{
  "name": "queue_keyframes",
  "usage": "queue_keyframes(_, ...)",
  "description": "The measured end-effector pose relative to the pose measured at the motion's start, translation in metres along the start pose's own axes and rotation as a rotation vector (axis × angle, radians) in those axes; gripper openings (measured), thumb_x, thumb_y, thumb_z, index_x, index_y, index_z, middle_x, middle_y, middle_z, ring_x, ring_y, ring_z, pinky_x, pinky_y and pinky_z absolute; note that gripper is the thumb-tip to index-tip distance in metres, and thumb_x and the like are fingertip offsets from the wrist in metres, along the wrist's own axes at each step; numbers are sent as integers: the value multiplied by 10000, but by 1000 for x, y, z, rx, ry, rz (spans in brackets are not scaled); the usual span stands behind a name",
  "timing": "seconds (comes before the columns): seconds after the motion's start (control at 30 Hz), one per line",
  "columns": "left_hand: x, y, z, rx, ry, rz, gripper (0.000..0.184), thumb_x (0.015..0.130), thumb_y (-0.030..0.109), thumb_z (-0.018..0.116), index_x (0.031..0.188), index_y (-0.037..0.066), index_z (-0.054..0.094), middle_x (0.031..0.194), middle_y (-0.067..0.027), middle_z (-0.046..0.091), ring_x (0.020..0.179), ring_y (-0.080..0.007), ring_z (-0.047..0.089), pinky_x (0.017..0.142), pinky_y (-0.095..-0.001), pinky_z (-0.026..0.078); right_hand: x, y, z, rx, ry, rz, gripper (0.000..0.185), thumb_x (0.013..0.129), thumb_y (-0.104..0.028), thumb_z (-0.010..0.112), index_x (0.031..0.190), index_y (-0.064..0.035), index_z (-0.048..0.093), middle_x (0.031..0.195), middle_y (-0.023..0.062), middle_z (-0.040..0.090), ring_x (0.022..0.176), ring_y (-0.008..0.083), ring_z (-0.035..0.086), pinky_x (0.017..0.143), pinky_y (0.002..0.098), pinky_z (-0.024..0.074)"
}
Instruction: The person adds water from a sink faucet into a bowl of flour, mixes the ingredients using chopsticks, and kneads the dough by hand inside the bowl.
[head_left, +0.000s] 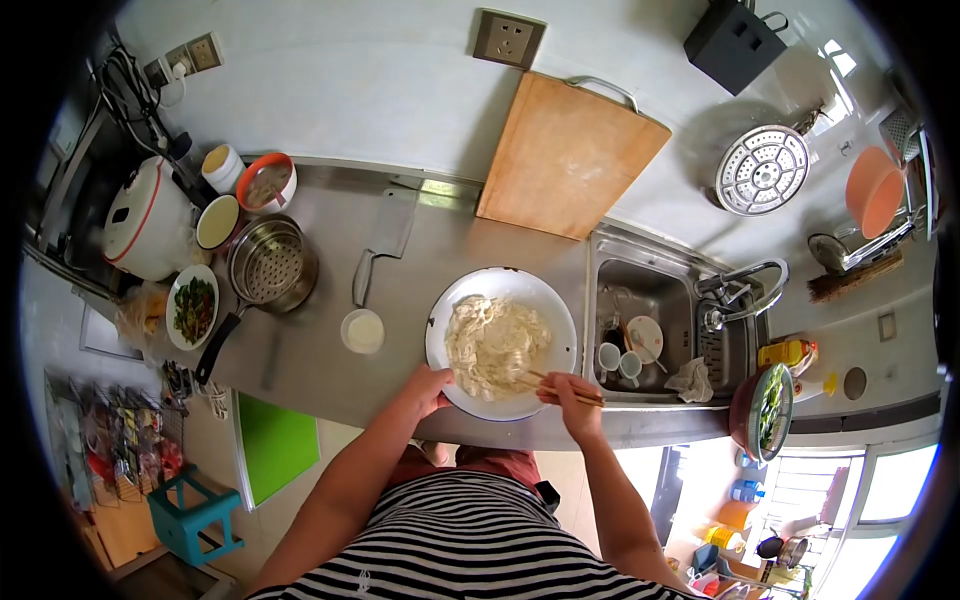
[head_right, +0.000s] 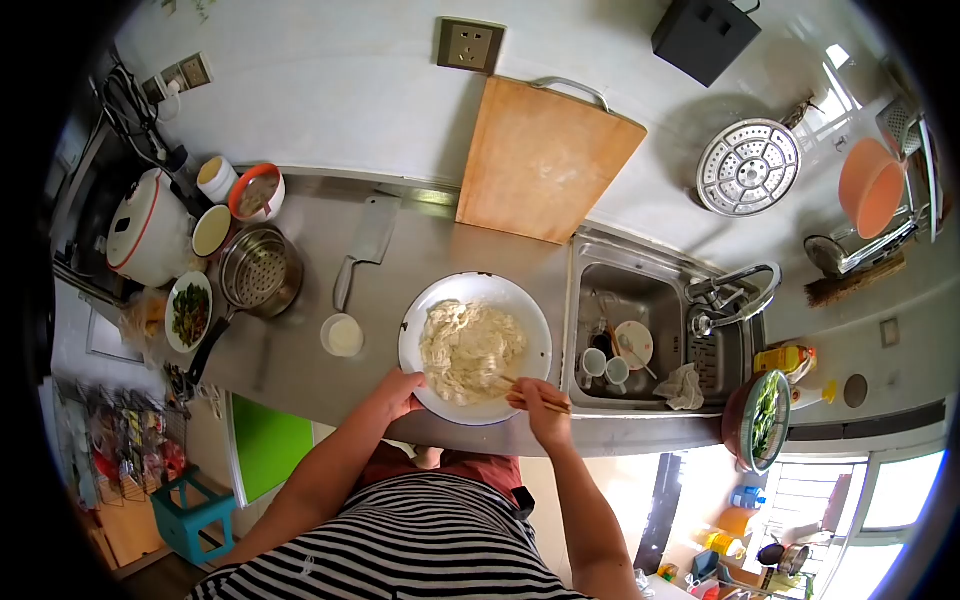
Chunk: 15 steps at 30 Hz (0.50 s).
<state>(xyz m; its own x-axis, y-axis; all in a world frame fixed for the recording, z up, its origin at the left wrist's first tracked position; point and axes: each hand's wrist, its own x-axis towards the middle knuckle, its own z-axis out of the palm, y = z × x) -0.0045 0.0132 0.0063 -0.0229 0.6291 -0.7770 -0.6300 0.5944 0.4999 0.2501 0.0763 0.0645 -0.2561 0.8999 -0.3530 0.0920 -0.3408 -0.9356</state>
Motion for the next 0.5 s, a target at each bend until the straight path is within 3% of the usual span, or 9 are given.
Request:
queue_keyframes(0.17, -2, 0, 2, -17, -6, 9, 410, 737, -40, 535, 1138, -90, 467, 1044, -194, 566, 907, -356, 621, 749, -485, 569, 25, -7, 11, 18, 86, -55, 290, 933, -162, 528, 1024, 107, 589, 899, 171, 658, 762, 234, 673, 701, 294, 572)
queue_keyframes(0.27, -10, 6, 11, -13, 27, 31, 392, 737, -38, 537, 1121, -94, 476, 1038, -194, 567, 891, -350, 625, 745, -484, 570, 40, -1, 36, -209, -5, -366, 205, 920, -101, 537, 993, 71, 621, 903, 141, 670, 745, 214, 672, 679, 274, 545)
queue_keyframes(0.3, -9, 5, 10, -17, 30, 37, 385, 737, -34, 538, 1114, -94, 482, 1034, -194, 568, 886, -347, 626, 741, -479, 570, 33, -21, 41, -673, -56, -541, 174, 880, -64, 572, 1002, 49, 623, 888, 166, 657, 764, 262, 661, 703, 300, 532)
queue_keyframes(0.37, -6, -4, 6, -35, 55, 46, 378, 738, -31, 540, 1106, -94, 488, 1030, -194, 570, 880, -344, 627, 737, -474, 571, 40, -4, 38, -889, -292, -986, 192, 822, -58, 628, 999, 17, 625, 908, 179, 626, 803, 313, 631, 720, 335, 516)
queue_keyframes(0.5, -2, -19, 3, -129, 81, 47, 338, 719, -17, 552, 1051, -73, 520, 965, -161, 584, 822, -323, 635, 687, -440, 573, -4, -25, 25, -833, -525, -868, 208, 798, -62, 656, 994, -5, 620, 943, 171, 605, 848, 332, 600, 732, 368, 504)
